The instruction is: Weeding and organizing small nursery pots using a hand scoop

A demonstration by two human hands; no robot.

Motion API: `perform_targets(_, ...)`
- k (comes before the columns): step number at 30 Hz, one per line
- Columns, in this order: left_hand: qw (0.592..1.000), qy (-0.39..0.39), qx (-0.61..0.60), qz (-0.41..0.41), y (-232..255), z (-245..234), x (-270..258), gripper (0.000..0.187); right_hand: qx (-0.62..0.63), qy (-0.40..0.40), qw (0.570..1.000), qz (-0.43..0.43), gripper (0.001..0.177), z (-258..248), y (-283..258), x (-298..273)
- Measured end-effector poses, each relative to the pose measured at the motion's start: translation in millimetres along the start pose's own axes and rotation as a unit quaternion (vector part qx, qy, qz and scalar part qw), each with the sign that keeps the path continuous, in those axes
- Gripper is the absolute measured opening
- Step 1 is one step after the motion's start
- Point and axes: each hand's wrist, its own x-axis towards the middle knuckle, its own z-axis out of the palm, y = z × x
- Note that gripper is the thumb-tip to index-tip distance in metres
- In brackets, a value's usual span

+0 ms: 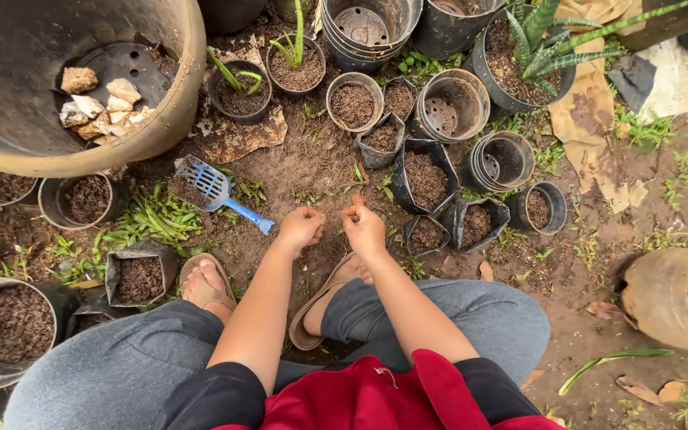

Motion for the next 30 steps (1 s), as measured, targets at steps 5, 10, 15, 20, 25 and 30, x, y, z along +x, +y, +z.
perform_targets(5,0.946,0.015,0.320,0.043,-4,-37,-24,0.037,-0.162,-0.080,0.982,-0.047,0.018,3,-16,-15)
perform_targets(10,0.915,-0.029,0.401,-0.015,-13,-56,-29,0.038,-0.219,-0.080,0.967,-0.106,0.012,22,6,-13)
perform_targets(15,0.877,-0.106,0.469,-0.001,-18,-54,-37,0.040,-0.214,-0.059,0.967,-0.125,0.015,8,-55,-30)
perform_targets(20,0.841,-0.099,0.531,-0.016,-74,-56,-13,0.040,-0.270,-0.016,0.951,-0.149,0.012,-16,-28,5)
perform_targets(25,0.845,-0.123,0.516,-0.063,-30,-64,-54,0.046,-0.385,-0.241,0.890,-0.044,0.034,-47,-50,-4)
perform_targets(30,0.822,-0.194,0.532,-0.063,-28,-57,-47,0.048,-0.250,-0.088,0.964,-0.007,0.017,-41,8,14)
